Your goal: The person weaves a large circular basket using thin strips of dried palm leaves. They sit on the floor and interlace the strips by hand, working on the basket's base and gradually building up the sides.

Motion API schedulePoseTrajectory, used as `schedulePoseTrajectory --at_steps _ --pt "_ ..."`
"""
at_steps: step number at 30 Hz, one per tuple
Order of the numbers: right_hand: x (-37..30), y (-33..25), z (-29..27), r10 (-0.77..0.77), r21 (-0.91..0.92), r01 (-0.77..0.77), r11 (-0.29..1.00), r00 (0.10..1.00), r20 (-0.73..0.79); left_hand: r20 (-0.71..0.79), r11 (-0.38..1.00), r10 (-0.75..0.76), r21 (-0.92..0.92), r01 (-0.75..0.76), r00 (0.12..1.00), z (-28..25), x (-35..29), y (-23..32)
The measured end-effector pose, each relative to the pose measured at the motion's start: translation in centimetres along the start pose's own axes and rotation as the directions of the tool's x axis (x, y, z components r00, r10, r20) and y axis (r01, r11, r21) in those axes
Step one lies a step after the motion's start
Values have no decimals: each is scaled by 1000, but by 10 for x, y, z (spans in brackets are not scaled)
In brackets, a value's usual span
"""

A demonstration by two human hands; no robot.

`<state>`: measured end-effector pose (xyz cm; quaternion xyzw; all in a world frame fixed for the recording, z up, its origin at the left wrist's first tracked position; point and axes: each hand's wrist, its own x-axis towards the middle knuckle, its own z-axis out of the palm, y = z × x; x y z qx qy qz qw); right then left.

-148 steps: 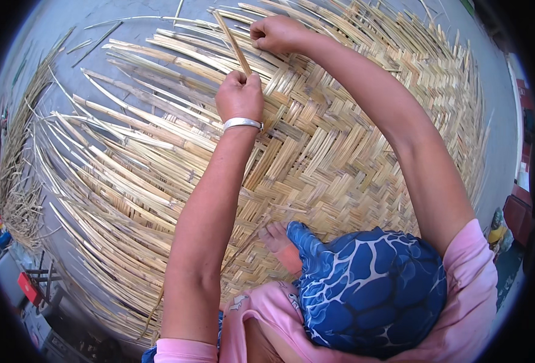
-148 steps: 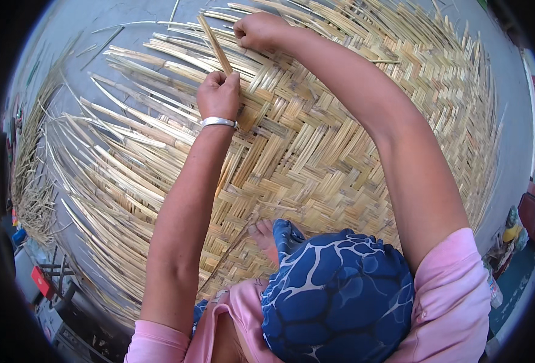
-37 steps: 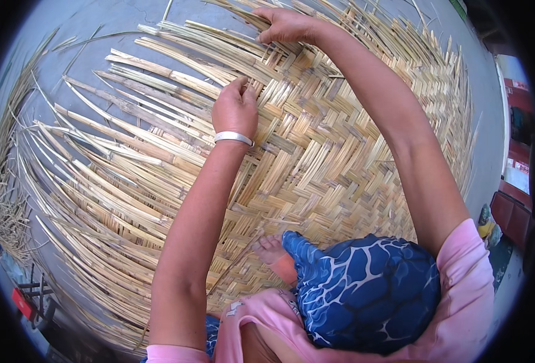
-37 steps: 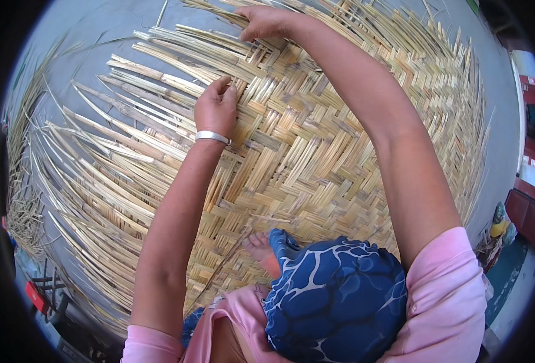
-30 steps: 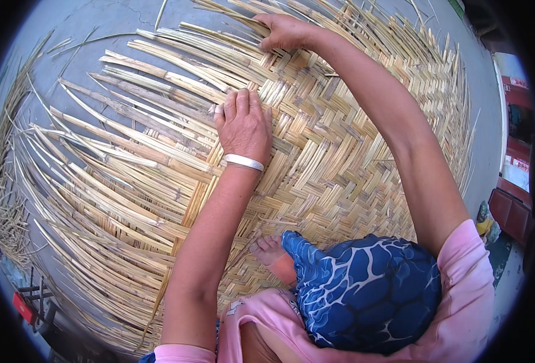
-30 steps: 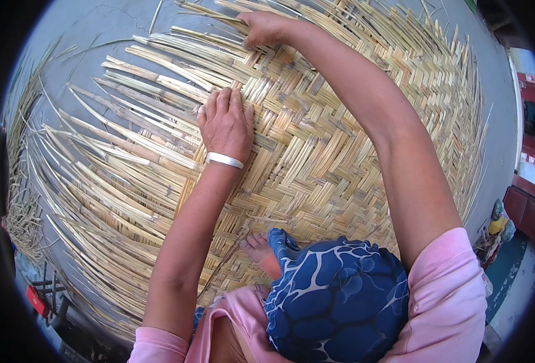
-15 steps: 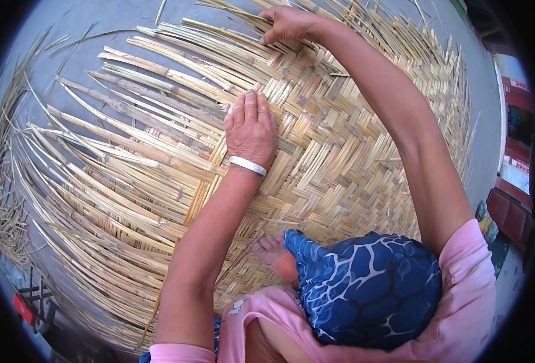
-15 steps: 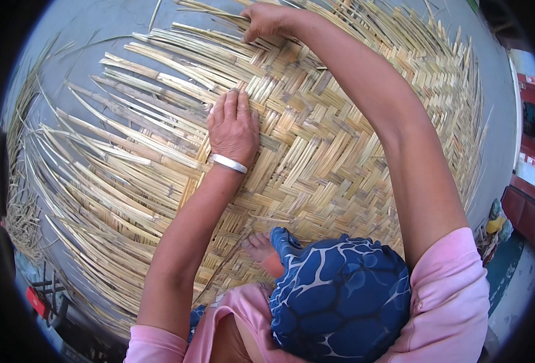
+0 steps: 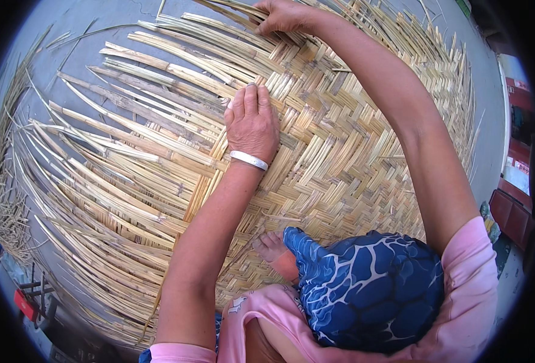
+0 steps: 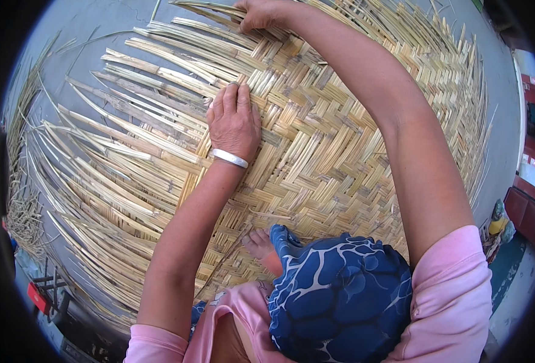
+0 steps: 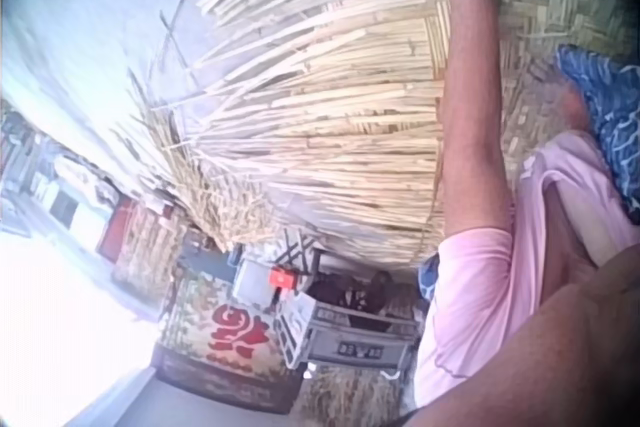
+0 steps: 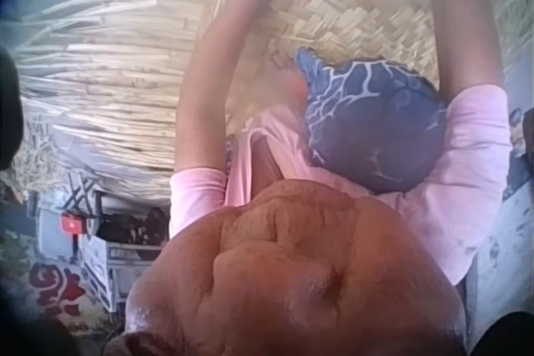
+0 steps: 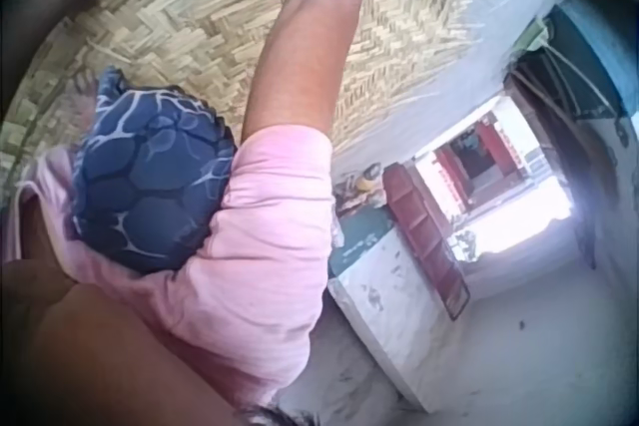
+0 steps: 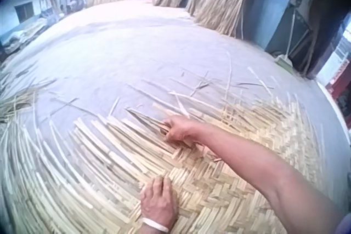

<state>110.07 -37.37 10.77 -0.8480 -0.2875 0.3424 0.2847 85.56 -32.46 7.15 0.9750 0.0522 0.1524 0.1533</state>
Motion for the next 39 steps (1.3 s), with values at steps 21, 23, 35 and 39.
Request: schedulePoseTrajectory --at_steps 21,23,35,39 --pt "-17 15 11 -345 -363 239 901 901 -263 0 1000 11 4 -11 1000 -4 2 2" --pt "-33 13 22 -613 -565 339 752 675 -411 -22 999 20 41 -19 1000 1 0 1" --pt "-100 14 103 -412 -662 155 734 876 -252 160 985 151 61 -163 975 -51 -40 -23" --pt "-108 25 104 -360 -719 94 688 905 -226 254 958 263 43 -283 931 -145 -104 -88"
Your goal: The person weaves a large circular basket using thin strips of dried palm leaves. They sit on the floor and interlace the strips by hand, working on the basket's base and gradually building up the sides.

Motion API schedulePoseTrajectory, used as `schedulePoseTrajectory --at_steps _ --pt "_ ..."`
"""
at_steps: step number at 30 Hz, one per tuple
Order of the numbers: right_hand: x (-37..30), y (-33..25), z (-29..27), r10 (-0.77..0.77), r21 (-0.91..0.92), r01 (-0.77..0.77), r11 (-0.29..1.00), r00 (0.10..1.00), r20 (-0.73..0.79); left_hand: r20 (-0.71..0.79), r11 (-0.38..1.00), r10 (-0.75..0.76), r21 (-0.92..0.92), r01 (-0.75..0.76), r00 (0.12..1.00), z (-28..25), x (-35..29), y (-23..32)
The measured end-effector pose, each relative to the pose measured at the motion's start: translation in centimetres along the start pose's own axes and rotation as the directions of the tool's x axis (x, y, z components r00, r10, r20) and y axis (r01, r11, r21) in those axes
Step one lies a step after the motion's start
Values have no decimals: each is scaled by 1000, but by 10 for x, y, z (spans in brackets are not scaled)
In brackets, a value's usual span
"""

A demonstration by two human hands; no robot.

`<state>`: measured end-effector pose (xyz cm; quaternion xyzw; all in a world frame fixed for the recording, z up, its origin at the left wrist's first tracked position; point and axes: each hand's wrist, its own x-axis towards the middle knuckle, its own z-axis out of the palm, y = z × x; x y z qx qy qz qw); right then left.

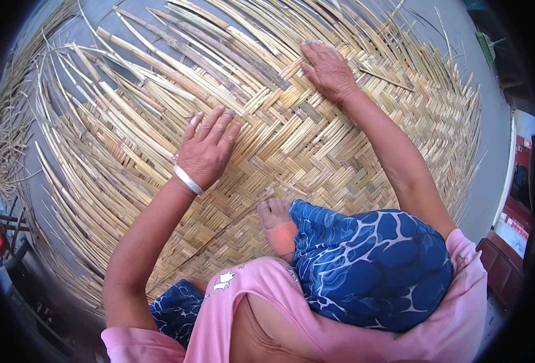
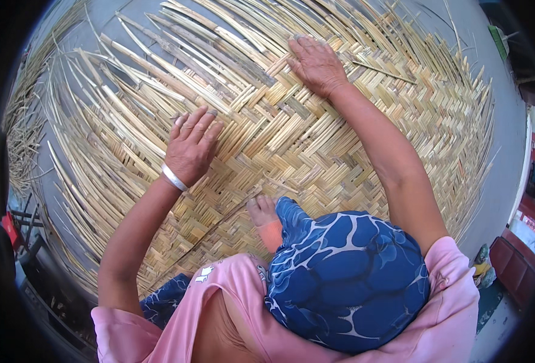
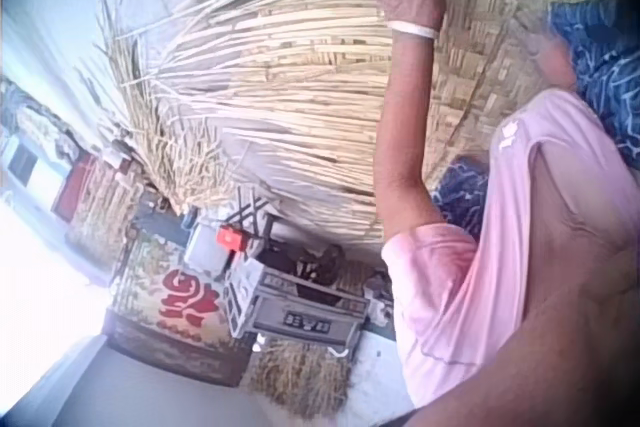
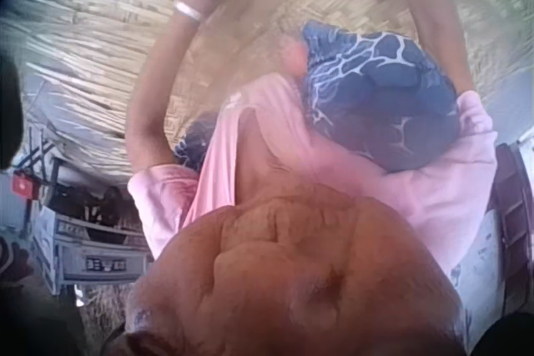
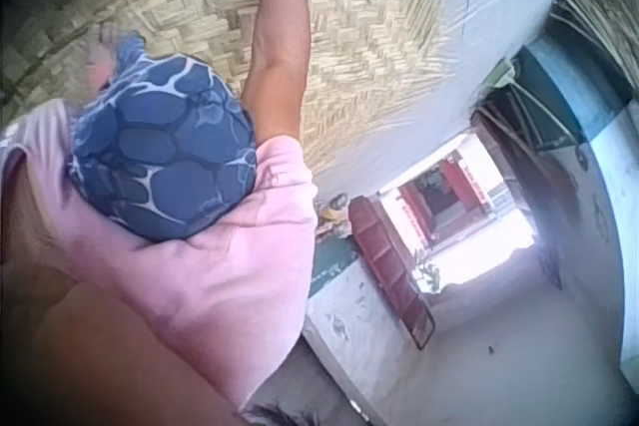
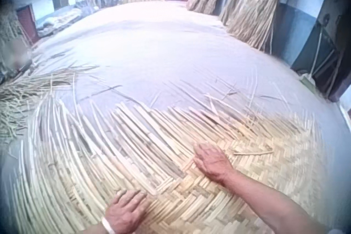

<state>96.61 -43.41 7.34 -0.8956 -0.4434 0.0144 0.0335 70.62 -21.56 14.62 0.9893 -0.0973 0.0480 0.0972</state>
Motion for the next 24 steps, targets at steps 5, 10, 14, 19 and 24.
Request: schedulePoseTrajectory --at_steps 5,10,14,19,24 --pt "-6 -10 -9 38 -103 -28 994 995 97 184 959 -265 152 239 947 -98 -206 -63" --pt "-18 -12 -17 6 -166 12 986 994 108 323 619 -765 132 774 557 -154 -371 -23" --pt "-4 -54 -47 26 -253 26 967 979 200 405 -381 -901 -561 735 -158 -91 -491 20" --pt "25 -168 -123 -340 -228 370 901 927 161 556 -570 -739 -817 -88 -380 -55 -518 16" --pt "15 -337 -185 -701 -169 788 592 607 375 477 -276 -804 -828 -488 -354 -39 -534 3"
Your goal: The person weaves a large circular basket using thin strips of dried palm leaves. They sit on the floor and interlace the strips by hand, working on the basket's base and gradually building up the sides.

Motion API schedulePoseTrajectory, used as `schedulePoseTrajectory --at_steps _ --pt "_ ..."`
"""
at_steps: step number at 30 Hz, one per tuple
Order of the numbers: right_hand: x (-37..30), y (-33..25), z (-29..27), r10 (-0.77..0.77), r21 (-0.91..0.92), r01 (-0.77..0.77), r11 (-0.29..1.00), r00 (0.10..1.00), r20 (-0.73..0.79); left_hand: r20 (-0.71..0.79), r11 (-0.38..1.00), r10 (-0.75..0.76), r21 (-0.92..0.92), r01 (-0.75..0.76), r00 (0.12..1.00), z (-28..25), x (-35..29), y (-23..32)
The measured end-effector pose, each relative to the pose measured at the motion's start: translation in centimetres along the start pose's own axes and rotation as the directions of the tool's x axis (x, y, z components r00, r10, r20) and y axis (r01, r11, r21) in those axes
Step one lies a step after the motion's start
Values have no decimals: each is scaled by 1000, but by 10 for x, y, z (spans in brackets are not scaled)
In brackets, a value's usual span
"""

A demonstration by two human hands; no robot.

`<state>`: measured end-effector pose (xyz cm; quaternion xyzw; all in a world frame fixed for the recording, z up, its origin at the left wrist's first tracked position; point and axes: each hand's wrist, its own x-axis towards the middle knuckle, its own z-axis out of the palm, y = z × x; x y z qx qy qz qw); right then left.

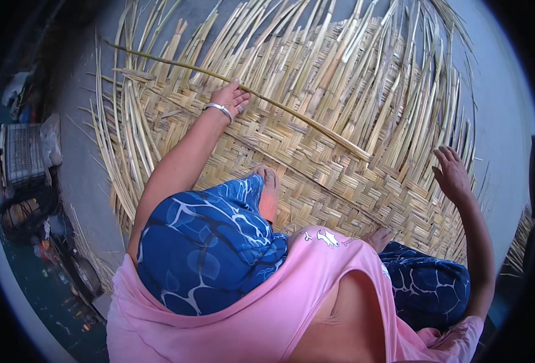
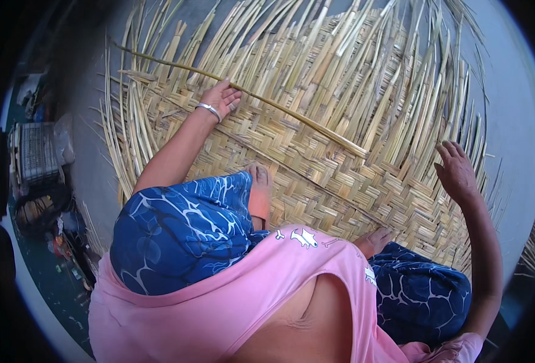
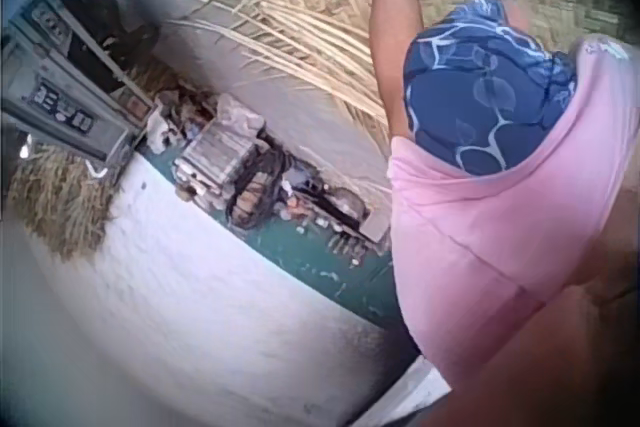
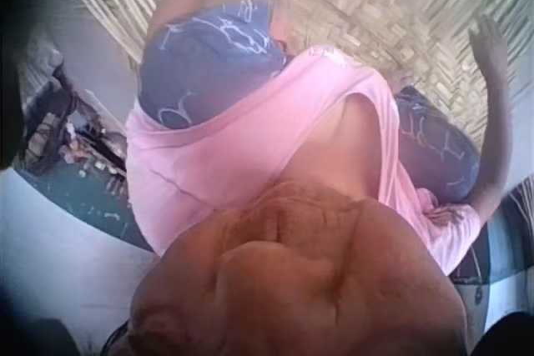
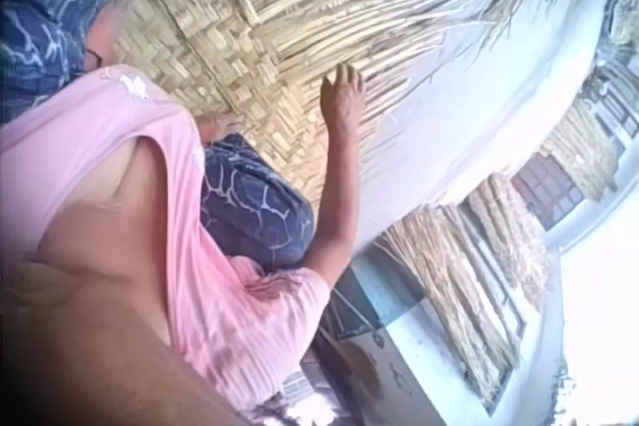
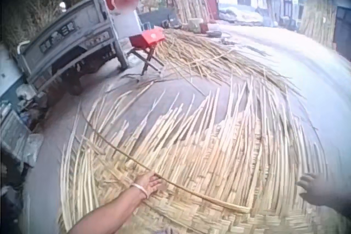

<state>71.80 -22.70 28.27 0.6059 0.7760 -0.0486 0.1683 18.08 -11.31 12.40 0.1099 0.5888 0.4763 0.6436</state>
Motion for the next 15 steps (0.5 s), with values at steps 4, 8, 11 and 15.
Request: schedulePoseTrajectory --at_steps 4,8,11,15 --pt "49 -68 -41 -255 15 255 967 961 104 65 979 199 -57 -196 978 7 6 -4" --pt "95 -115 -37 -437 43 435 899 891 122 167 988 106 -125 -86 980 -3 1 -10" --pt "123 -159 -20 -533 57 533 844 846 -1 195 989 1 -148 29 981 -16 -5 -7" --pt "145 -208 7 -594 105 622 776 777 -210 111 995 56 -89 -46 992 -25 -3 4"
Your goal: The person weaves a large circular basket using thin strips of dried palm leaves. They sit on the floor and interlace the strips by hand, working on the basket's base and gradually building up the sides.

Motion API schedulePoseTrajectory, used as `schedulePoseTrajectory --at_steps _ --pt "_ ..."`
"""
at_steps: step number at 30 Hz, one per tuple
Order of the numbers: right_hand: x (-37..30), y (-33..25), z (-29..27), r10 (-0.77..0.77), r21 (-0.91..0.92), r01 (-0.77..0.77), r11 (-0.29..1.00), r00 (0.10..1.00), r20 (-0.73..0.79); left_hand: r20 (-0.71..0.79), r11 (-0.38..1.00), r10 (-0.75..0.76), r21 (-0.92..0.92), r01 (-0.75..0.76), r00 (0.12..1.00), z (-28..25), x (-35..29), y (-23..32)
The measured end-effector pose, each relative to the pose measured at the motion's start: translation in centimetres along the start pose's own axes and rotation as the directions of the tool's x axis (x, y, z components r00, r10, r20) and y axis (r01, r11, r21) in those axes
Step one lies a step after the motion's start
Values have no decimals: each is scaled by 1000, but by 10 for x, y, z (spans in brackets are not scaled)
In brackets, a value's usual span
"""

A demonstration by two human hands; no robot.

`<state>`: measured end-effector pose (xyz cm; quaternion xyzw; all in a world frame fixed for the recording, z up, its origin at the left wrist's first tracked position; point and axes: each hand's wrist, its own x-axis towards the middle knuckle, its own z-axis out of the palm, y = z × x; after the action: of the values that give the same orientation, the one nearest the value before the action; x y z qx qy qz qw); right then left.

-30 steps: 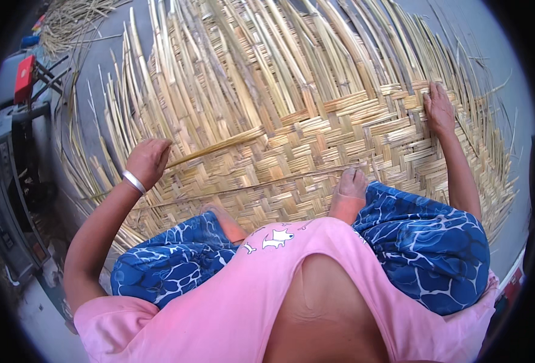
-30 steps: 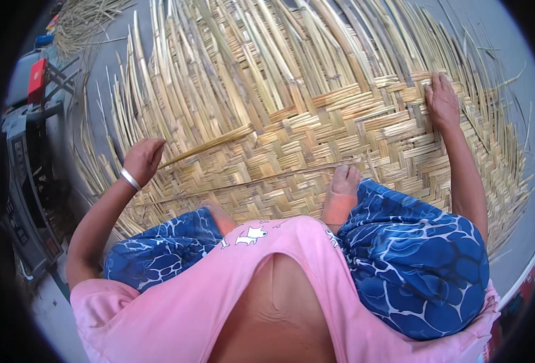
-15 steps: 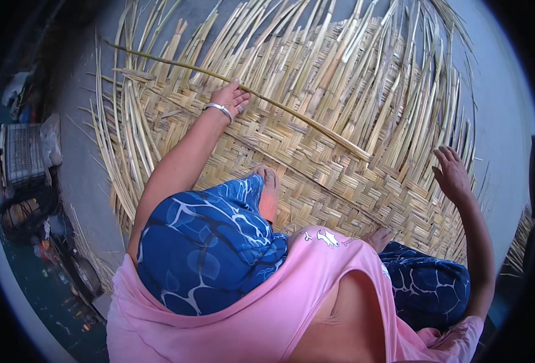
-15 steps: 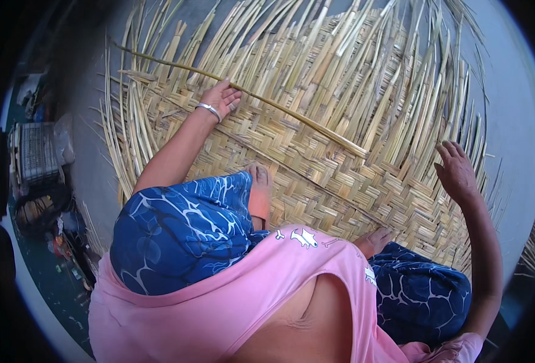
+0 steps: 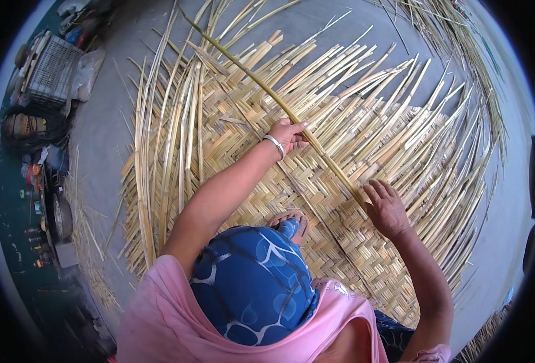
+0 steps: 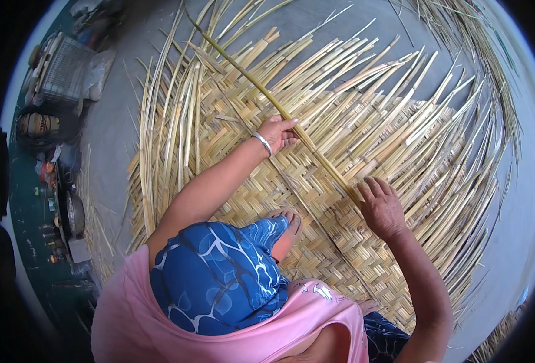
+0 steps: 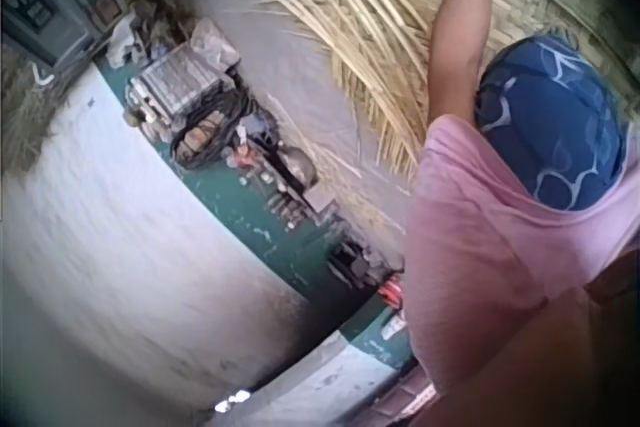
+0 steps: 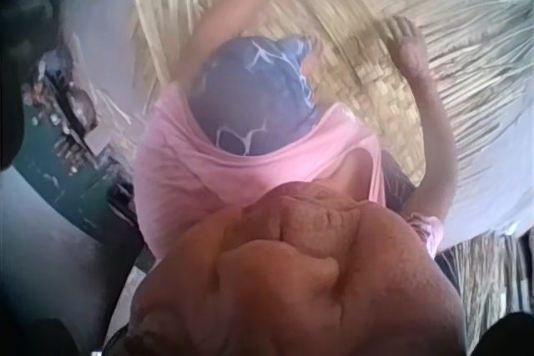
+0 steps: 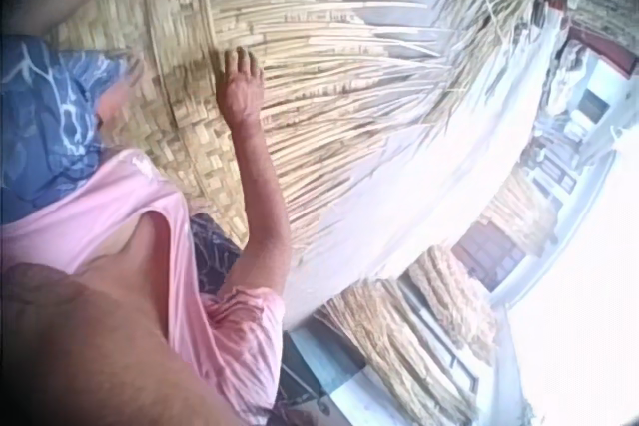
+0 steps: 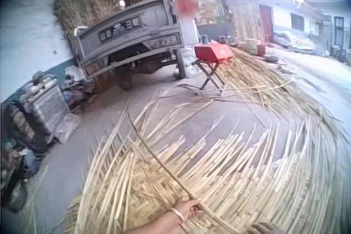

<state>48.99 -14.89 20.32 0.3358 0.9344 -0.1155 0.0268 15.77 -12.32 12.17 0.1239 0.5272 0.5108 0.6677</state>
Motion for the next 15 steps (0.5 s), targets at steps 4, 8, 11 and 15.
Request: schedulePoseTrajectory --at_steps 4,8,11,15 --pt "18 -18 33 93 87 -88 992 994 -56 -36 981 124 -148 -128 992 -29 20 28" --pt "13 -16 67 146 51 -141 989 984 -100 -297 953 197 -165 -253 934 -61 48 81" --pt "15 -18 80 172 40 -168 985 976 -138 -412 932 202 -198 -304 888 -104 68 125" --pt "17 -23 89 198 42 -194 980 961 -193 -519 884 248 -224 -411 818 -166 83 188"
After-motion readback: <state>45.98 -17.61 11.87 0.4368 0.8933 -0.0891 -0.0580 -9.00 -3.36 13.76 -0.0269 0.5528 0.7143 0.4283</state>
